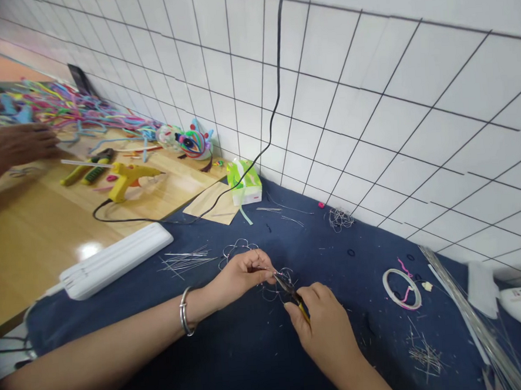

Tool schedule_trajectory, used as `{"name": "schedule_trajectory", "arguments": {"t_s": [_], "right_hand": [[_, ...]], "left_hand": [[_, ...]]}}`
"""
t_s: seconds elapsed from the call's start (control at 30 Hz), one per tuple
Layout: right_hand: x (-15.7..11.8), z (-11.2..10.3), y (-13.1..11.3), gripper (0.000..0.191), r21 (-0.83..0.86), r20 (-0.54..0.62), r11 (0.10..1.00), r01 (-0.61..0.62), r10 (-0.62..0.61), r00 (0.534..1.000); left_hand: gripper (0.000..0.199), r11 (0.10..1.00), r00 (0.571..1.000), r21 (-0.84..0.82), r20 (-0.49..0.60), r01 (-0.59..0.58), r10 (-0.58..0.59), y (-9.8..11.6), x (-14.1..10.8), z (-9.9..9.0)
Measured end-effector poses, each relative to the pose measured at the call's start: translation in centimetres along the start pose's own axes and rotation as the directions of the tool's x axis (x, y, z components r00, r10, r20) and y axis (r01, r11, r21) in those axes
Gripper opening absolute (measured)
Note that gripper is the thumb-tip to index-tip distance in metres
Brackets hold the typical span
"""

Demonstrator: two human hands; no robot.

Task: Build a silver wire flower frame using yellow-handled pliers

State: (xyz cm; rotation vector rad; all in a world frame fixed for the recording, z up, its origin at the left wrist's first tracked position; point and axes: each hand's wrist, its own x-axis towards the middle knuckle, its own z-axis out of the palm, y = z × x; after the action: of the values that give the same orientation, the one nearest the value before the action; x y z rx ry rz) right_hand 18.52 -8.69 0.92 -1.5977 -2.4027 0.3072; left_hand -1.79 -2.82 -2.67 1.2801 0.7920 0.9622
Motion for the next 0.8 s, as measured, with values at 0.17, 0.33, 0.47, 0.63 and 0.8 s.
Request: {"name": "schedule_trajectory", "arguments": {"t_s": [0.17, 0.33, 0.47, 0.63, 0.8], "right_hand": [[0.0, 0.2, 0.1, 0.024, -0.006, -0.02, 1.0, 0.002, -0.002, 1.0], [0.0, 0.6, 0.3, 0.023, -0.062, -0.067, 0.997, 0.033, -0.037, 0.997], [-0.1, 0.8, 0.5, 0.023, -0.107, -0.087, 0.993, 0.045, -0.054, 0.995], [-0.1, 1.0, 0.7, 0.021, -0.124, -0.081, 0.991, 0.051, -0.061, 0.995], [-0.2, 1.0, 0.9, 0.023, -0.108, -0.078, 0.992, 0.057, -0.065, 0.995]], "left_hand": [[0.006, 0.995, 1.0, 0.096, -0.019, -0.019, 0.021, -0.1, -0.2, 0.2], [0.005, 0.976, 0.998, 0.215, -0.042, -0.036, 0.047, 0.1, -0.3, 0.3], [0.006, 0.97, 0.998, 0.243, -0.042, -0.024, 0.036, 0.2, -0.3, 0.3], [0.007, 0.978, 0.999, 0.209, -0.025, -0.018, 0.024, -0.1, -0.3, 0.3], [0.011, 0.994, 1.0, 0.113, -0.013, -0.009, 0.011, -0.4, -0.1, 0.2]]}}
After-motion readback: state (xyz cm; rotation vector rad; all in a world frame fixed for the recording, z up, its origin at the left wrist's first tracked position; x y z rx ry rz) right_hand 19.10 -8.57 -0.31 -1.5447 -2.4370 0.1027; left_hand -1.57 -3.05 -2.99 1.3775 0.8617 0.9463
